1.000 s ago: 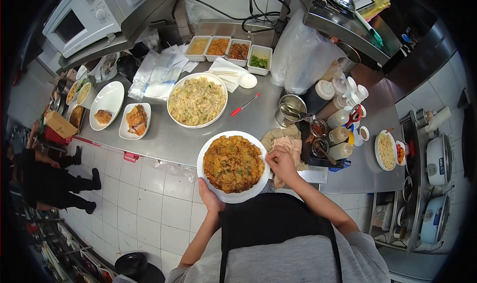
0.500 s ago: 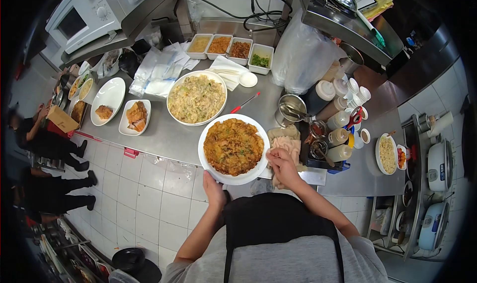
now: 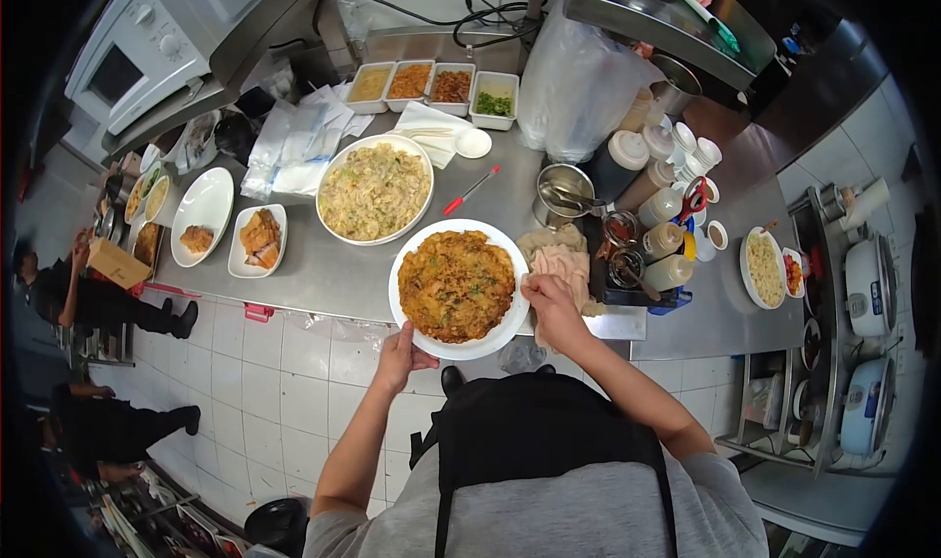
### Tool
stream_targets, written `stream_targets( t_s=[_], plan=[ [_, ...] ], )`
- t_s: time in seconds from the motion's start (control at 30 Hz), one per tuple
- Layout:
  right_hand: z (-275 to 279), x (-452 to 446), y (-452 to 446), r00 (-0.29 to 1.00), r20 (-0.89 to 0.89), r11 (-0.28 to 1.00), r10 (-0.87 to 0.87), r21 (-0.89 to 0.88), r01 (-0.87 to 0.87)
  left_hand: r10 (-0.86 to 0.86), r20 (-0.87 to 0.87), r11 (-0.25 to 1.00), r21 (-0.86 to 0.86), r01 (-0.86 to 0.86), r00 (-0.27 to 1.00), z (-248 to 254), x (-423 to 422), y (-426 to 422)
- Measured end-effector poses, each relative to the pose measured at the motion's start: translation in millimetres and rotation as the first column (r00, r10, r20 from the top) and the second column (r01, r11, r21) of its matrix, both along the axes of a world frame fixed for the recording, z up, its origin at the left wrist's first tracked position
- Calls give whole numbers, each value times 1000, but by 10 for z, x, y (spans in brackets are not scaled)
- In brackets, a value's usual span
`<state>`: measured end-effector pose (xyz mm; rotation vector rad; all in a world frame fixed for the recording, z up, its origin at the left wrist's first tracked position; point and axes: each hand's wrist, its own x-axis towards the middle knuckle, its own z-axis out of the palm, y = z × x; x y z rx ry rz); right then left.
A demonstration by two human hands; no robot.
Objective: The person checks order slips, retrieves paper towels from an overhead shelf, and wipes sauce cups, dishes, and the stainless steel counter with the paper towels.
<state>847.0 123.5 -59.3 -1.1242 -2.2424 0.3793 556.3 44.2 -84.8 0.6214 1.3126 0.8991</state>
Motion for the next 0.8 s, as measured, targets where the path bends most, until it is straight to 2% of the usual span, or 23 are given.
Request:
stream_targets(
  t_s=[0.2, 0.33, 0.37, 0.47, 0.67, 0.8],
  plan=[
    [51, 35, -140, 999, 30, 999, -42, -32, 42, 162, 76, 987, -2, -162, 984, -47, 505, -55],
    [55, 4, -151, 998, 49, 999, -45, -14, 45, 257, 221, 966, -48, -252, 941, -17, 817, -30],
    [69, -2, -146, 997, 58, 999, -47, -4, 47, 217, 262, 976, -59, -209, 940, -16, 858, -20],
    [69, -46, -187, 997, 60, 999, -49, -16, 50, 290, 395, 957, -100, -274, 872, 6, 1049, 26],
    [29, -101, -275, 1000, 30, 1000, -9, -18, 9, 183, 521, 983, -73, -169, 834, 17, 1167, 89],
    [31, -27, -270, 990, 13, 990, 140, -33, -140, 156, 544, 988, -66, -143, 824, -33, 1184, 121]
  ],
)
